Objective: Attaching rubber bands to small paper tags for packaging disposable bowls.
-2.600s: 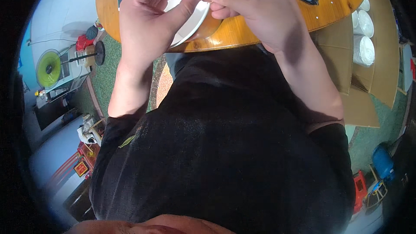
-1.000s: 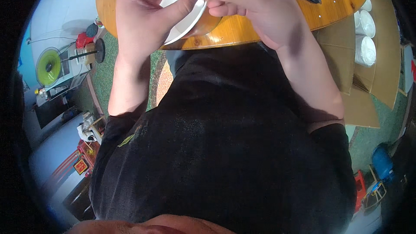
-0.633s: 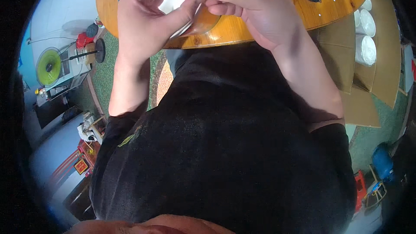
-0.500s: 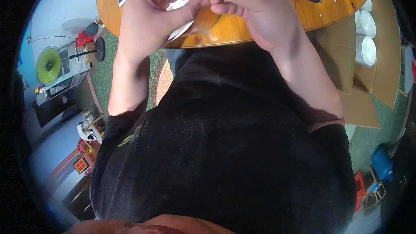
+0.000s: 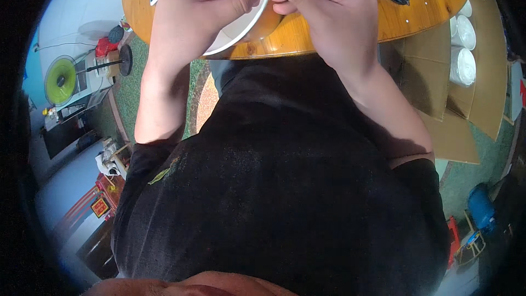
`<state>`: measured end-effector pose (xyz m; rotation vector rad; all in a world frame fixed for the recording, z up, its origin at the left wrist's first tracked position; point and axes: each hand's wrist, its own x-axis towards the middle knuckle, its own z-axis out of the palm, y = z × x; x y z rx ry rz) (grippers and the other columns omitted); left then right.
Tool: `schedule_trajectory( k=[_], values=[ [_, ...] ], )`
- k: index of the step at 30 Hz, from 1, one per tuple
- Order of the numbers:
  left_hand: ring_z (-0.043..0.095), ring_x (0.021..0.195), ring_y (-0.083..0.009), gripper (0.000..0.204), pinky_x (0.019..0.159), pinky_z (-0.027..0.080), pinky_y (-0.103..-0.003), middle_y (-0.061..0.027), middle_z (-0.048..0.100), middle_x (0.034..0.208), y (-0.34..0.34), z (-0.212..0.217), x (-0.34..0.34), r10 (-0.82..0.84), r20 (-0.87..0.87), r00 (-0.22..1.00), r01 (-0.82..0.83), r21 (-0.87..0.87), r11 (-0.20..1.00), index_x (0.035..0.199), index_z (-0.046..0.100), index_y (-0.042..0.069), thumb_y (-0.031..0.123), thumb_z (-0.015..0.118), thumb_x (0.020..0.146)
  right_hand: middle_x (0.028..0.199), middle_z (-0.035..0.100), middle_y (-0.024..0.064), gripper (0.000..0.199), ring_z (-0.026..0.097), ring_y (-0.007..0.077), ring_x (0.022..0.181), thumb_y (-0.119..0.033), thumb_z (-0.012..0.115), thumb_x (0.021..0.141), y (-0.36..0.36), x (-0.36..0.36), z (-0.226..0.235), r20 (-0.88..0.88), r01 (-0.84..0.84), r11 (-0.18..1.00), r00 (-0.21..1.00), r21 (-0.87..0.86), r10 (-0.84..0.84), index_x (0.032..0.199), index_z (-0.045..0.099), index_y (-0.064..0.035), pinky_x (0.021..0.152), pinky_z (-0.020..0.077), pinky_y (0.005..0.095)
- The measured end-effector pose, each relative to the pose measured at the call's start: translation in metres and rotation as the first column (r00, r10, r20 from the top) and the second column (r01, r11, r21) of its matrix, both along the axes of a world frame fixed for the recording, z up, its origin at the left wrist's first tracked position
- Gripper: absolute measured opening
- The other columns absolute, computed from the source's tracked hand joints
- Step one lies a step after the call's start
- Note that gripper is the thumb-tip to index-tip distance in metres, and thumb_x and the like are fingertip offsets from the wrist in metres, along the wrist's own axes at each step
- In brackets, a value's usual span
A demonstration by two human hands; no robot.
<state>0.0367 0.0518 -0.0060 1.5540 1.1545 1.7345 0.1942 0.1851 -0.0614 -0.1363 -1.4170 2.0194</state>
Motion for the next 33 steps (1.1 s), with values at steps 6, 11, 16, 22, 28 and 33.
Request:
schedule_trajectory(
  k=[6,11,16,22,28,33],
  values=[
    [0.067,0.086,-0.0091,0.03,0.081,0.055,-0.023,-0.0023,0.07,0.095,-0.004,0.022,0.01,0.331,0.062,0.942,-0.232,-0.595,0.77,0.112,0.065,0.0,-0.013,0.076,0.088,0.102,0.075,0.0143,0.026,0.074,0.0141,0.089,0.007,0.068,0.101,-0.015,0.005,0.022,0.031,0.103,0.993,0.994,0.055,-0.105,0.114,0.047,-0.0023,0.081,0.0602,0.0271],
    [0.067,0.087,-0.0093,0.028,0.081,0.056,-0.024,-0.0025,0.07,0.096,-0.004,0.004,-0.001,-0.008,0.06,0.998,0.012,-0.076,0.997,0.109,0.064,0.002,-0.013,0.076,0.088,0.111,0.078,0.0192,0.018,0.079,0.0203,0.102,0.003,0.071,0.102,0.005,0.004,0.004,-0.064,0.131,0.848,0.991,0.513,-0.114,0.117,0.06,0.0025,0.09,0.0626,0.0269],
    [0.067,0.087,-0.0091,0.028,0.082,0.056,-0.024,-0.0022,0.069,0.096,-0.007,0.035,0.021,0.356,0.048,0.933,-0.265,-0.575,0.774,0.109,0.063,0.002,-0.012,0.076,0.09,0.105,0.08,0.0118,0.022,0.079,0.0166,0.099,0.001,0.079,0.096,0.004,0.01,0.015,-0.051,0.21,0.665,0.967,0.717,-0.249,0.112,0.064,0.0006,0.089,0.0612,0.0256],
    [0.067,0.087,-0.0082,0.026,0.082,0.055,-0.024,-0.0017,0.069,0.096,-0.013,0.035,0.028,0.406,0.005,0.914,-0.336,-0.551,0.764,0.107,0.063,0.003,-0.012,0.077,0.09,0.097,0.08,0.0078,0.026,0.078,0.0148,0.089,0.0,0.087,0.088,0.001,0.004,0.019,-0.14,0.311,0.443,0.916,0.841,-0.376,0.107,0.069,-0.0025,0.08,0.0608,0.0262],
    [0.067,0.088,-0.0079,0.021,0.081,0.054,-0.023,-0.003,0.071,0.098,-0.003,-0.011,-0.003,-0.014,-0.07,0.997,0.02,0.085,0.996,0.104,0.066,0.002,-0.01,0.078,0.091,0.095,0.079,0.0053,0.023,0.078,0.0191,0.084,-0.002,0.088,0.085,0.012,-0.006,-0.001,-0.388,0.475,0.286,0.867,0.832,-0.312,0.096,0.069,-0.0041,0.073,0.0605,0.0288],
    [0.068,0.09,-0.0089,0.014,0.082,0.055,-0.023,-0.0038,0.073,0.1,-0.007,-0.008,0.0,-0.106,-0.152,0.983,0.122,0.096,0.988,0.108,0.068,0.0,-0.007,0.074,0.097,0.1,0.08,0.0038,0.032,0.078,0.0193,0.087,-0.001,0.092,0.079,0.009,-0.011,-0.021,-0.58,0.647,0.219,0.757,0.73,-0.302,0.085,0.061,-0.0091,0.074,0.0619,0.0267]
  ],
)
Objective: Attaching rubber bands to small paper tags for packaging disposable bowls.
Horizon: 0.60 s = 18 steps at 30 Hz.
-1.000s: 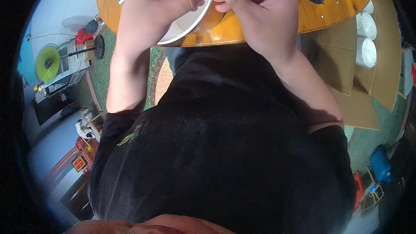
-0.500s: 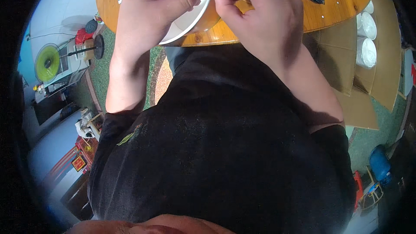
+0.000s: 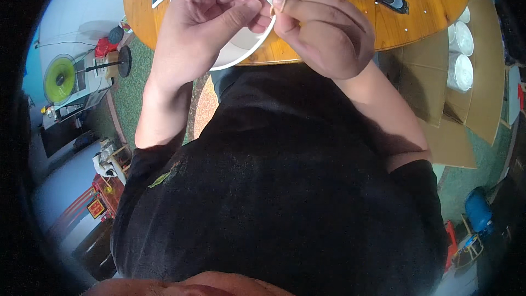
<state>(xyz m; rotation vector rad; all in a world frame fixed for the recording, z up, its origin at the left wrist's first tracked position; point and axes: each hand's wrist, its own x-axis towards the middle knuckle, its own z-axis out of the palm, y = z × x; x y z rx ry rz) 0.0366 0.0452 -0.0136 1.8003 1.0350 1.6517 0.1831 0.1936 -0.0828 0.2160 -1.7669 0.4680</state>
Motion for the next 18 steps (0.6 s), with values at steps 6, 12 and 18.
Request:
schedule_trajectory(
  k=[6,12,18],
  values=[
    [0.075,0.099,-0.0147,0.019,0.091,0.061,-0.028,-0.0094,0.078,0.107,-0.013,0.028,0.021,0.351,-0.053,0.935,-0.309,-0.609,0.731,0.121,0.075,-0.005,0.005,0.07,0.105,0.104,0.081,0.0062,0.037,0.079,0.0203,0.092,-0.001,0.093,0.08,-0.003,-0.003,-0.001,-0.067,-0.003,1.0,0.998,0.0,0.003,0.087,0.058,-0.0096,0.076,0.0631,0.0264],
    [0.074,0.095,-0.0139,0.02,0.089,0.061,-0.028,-0.0083,0.078,0.104,-0.014,0.027,0.016,0.319,-0.121,0.94,-0.326,-0.592,0.737,0.122,0.074,-0.004,0.005,0.071,0.104,0.103,0.081,0.0067,0.037,0.079,0.021,0.094,-0.001,0.092,0.08,-0.004,0.007,0.002,0.083,-0.005,1.0,0.996,-0.027,0.007,0.083,0.057,-0.0104,0.075,0.0627,0.027],
    [0.074,0.083,-0.0117,0.015,0.076,0.059,-0.027,-0.0069,0.078,0.091,-0.009,0.021,0.017,0.354,-0.017,0.935,-0.312,-0.514,0.799,0.108,0.077,-0.001,0.013,0.076,0.102,0.101,0.081,0.0073,0.038,0.08,0.0217,0.092,0.0,0.093,0.079,-0.005,0.005,0.001,0.045,-0.009,0.998,0.999,-0.063,0.012,0.081,0.056,-0.0095,0.076,0.0621,0.0268]
  ],
)
